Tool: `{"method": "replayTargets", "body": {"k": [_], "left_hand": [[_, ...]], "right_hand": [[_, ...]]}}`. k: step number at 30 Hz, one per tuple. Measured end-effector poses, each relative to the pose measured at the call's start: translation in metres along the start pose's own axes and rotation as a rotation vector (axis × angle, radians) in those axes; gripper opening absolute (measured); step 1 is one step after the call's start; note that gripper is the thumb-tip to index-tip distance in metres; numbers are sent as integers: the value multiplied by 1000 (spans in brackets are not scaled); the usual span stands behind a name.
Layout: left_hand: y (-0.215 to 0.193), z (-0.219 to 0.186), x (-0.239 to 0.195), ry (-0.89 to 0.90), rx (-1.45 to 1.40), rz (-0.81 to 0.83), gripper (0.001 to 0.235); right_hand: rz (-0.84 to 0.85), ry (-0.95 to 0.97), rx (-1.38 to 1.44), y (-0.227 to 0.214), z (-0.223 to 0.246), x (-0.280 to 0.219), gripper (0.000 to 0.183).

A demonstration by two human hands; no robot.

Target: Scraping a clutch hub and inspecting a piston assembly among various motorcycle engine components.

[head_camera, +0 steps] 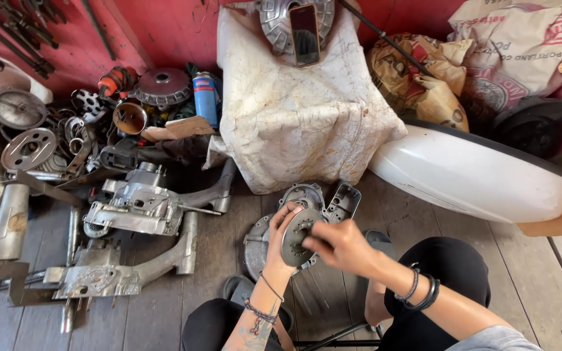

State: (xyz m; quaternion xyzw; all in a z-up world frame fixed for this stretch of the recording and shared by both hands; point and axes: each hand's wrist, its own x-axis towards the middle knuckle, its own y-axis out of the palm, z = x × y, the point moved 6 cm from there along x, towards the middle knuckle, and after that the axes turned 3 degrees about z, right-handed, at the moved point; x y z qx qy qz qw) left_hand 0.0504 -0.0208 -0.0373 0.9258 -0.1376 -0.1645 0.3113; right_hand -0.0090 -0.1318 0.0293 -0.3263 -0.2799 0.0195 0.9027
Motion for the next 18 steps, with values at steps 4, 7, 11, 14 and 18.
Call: {"method": "replayTargets", "body": {"k": [4, 7, 11, 14, 18], "left_hand": [[5, -12, 0, -12, 19, -24, 22], [-3, -5, -4, -51, -31, -151, 16], [2, -15, -13, -100, -93, -192, 14], [-2, -13, -11, -111, -101, -206, 13], [13, -16, -4, -57, -120, -53, 22]], "right_hand": [[115, -168, -87, 9, 22, 2, 26], [58, -68, -5, 1, 5, 7, 24], [103, -54, 28, 5, 8, 3, 24], [152, -51, 21, 3, 15, 8, 25], [38, 88, 65, -10, -20, 10, 19]]}}
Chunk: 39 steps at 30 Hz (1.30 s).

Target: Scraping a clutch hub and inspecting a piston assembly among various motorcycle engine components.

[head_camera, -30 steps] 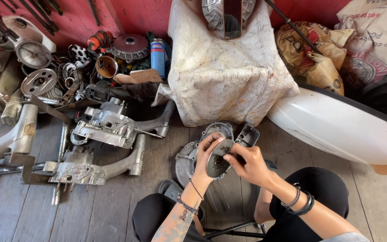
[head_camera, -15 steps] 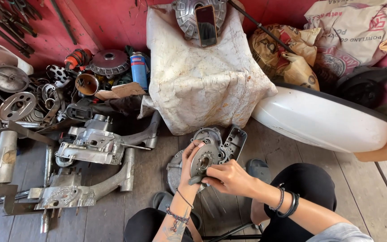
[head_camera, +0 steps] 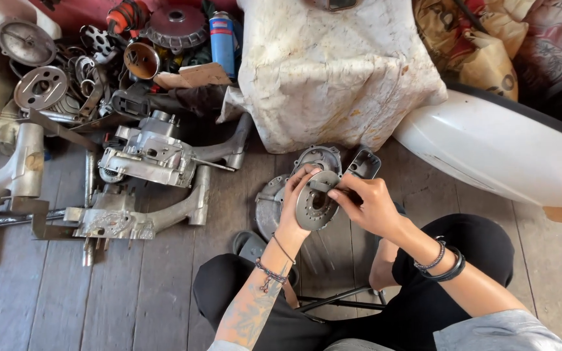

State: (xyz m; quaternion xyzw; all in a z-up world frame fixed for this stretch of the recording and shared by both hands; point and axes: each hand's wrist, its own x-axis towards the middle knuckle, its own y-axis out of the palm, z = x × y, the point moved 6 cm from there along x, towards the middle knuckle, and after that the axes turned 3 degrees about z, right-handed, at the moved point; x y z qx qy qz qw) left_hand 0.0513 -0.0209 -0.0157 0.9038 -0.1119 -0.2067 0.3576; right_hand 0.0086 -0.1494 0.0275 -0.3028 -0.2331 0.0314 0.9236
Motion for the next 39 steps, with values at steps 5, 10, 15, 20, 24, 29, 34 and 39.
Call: {"method": "replayTargets", "body": {"k": [5, 10, 15, 20, 24, 29, 34, 39], "left_hand": [[-13, 10, 11, 0, -16, 29, 20], [-3, 3, 0, 19, 20, 13, 17], [-14, 11, 8, -3, -21, 19, 18], [-18, 12, 7, -14, -9, -29, 16], [-22, 26, 12, -129, -80, -47, 15], [-16, 25, 13, -121, -115, -57, 15], [-20, 10, 12, -104, -156, -57, 16], [-22, -8, 15, -81, -210, -66, 17]], "right_hand": [[98, -47, 4, 24, 16, -17, 19], [24, 18, -6, 11, 7, -9, 18], [89, -10, 16, 31, 19, -24, 18], [80, 13, 45, 23, 13, -14, 17], [46, 15, 38, 26, 15, -20, 18], [73, -32, 24, 28, 18, -19, 17], [173, -64, -35, 31, 34, -17, 20], [155, 35, -50, 25, 7, -20, 21]]}}
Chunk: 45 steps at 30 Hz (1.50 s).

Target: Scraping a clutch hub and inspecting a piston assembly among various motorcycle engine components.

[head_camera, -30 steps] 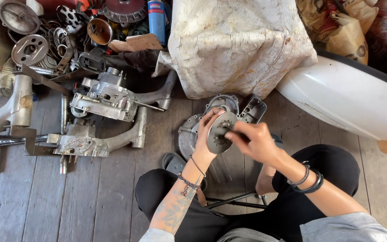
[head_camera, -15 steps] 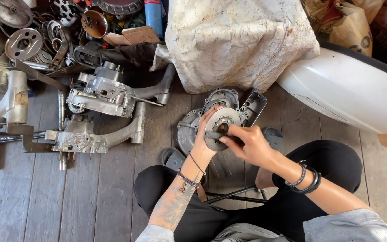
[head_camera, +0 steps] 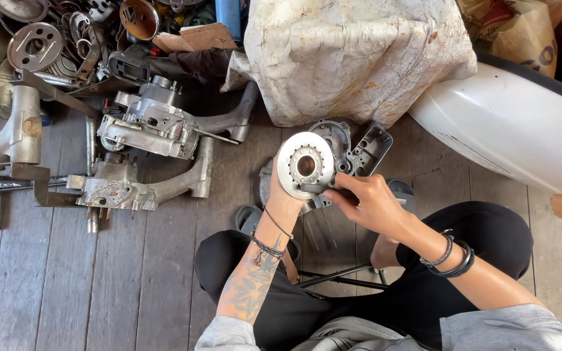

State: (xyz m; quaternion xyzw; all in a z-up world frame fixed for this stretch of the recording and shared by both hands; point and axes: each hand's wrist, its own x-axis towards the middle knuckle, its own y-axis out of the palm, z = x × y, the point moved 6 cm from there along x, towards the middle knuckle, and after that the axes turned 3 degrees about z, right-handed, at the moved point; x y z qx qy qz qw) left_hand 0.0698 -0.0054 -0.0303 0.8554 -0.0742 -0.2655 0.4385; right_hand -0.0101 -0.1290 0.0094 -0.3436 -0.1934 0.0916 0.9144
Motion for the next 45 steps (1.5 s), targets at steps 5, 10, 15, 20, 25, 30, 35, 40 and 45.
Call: {"method": "replayTargets", "body": {"k": [5, 10, 15, 20, 25, 30, 35, 40, 45], "left_hand": [[6, -4, -3, 9, -41, 6, 18], [9, -3, -12, 24, -92, 7, 18], [3, -7, -5, 157, 82, 55, 20], [1, -13, -13, 153, 89, 1, 16], [-7, -4, 1, 196, 86, -8, 15], [-1, -8, -4, 206, 138, -33, 16], [8, -12, -10, 218, 178, -50, 17], [13, -8, -20, 236, 91, -83, 18], [26, -13, -28, 240, 75, -51, 17]], "right_hand": [[73, 25, 73, 9, 9, 3, 21], [27, 94, 134, 15, -6, -1, 25], [3, 98, 152, 12, -8, 2, 25], [23, 72, 178, 16, 10, 3, 23], [-33, 86, 179, 16, -2, -4, 24], [3, 92, 213, 12, 2, 5, 22], [10, 66, 194, 16, 11, -1, 20], [-33, 83, 234, 16, 6, -3, 24], [-50, 86, 184, 15, 10, -2, 21]]}}
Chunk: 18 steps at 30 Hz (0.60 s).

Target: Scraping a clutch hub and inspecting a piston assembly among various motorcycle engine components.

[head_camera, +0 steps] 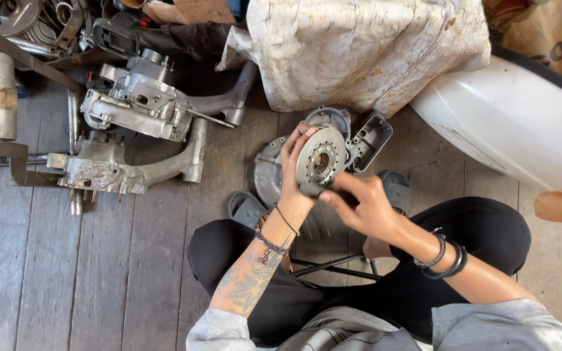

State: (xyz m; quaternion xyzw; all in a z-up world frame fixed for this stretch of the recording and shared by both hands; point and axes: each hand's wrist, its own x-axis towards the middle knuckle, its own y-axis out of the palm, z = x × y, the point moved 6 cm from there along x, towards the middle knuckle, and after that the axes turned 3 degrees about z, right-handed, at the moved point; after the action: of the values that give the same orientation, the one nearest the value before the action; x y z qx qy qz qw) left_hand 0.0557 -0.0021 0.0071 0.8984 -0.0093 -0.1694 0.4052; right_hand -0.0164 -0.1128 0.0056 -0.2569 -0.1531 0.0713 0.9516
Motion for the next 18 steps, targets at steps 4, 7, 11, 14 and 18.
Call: {"method": "replayTargets", "body": {"k": [4, 7, 11, 14, 18], "left_hand": [[-6, 7, 6, 34, 25, 19, 18], [-10, 8, 6, 24, 43, 47, 17], [-8, 3, 4, 101, 142, 79, 15], [-3, -2, 3, 121, 168, 84, 16], [-8, 2, 4, 149, 202, 76, 16]], "right_hand": [[-9, -8, -7, 0, 2, -2, 20], [41, -20, 0, 3, 5, -2, 20], [21, -46, 7, 0, 7, -3, 22], [35, -51, 15, 0, 7, 0, 21], [43, -45, 45, 1, 9, -2, 19]]}}
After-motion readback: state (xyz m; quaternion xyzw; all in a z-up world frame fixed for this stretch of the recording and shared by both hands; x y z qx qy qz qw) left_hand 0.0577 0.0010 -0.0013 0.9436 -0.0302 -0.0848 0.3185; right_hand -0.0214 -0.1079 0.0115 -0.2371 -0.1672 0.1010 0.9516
